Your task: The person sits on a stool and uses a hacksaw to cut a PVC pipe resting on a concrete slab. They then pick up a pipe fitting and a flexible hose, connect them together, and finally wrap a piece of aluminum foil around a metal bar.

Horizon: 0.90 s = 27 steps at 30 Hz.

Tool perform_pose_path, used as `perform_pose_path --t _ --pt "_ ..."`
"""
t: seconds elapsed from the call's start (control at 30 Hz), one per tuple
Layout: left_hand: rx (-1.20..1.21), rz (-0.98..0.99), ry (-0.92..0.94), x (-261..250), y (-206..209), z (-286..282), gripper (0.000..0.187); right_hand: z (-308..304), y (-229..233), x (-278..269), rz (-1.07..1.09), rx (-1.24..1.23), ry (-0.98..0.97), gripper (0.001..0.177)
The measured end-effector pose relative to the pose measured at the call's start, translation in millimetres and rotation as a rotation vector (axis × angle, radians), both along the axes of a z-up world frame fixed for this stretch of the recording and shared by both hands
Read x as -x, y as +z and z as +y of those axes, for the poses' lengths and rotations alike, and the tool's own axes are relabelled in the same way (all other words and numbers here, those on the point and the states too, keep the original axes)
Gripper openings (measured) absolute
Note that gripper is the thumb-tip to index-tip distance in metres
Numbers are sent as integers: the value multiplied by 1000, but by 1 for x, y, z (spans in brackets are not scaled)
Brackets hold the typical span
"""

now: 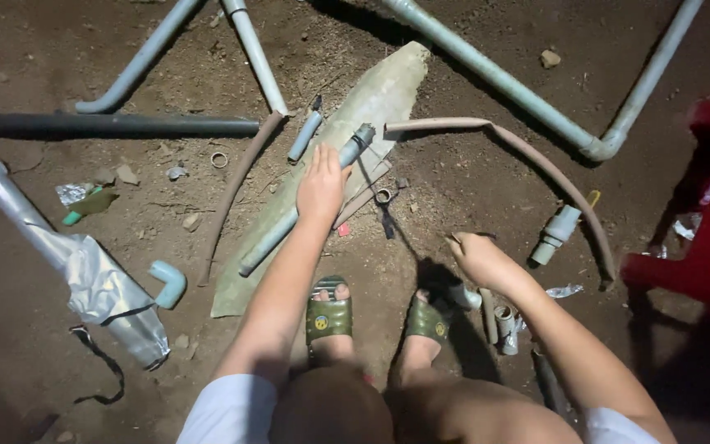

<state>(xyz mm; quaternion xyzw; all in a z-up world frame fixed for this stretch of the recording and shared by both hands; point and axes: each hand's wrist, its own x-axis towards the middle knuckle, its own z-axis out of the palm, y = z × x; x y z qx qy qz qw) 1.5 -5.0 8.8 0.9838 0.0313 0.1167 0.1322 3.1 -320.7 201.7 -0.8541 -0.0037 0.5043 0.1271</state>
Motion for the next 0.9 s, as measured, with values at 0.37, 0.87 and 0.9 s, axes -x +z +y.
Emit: perform_pose_path --t 0.37,0.87,0.9 --pt "-69 -20 -30 0 -15 3 63 94 -103 -81 -178 -74 241 48" --pt "-68 -78 -24 -5 -8 4 61 97 -92 -81 -175 -145 149 45" --pt "-71 -84 -29 -3 -7 5 61 112 -108 -93 -207 -146 169 44"
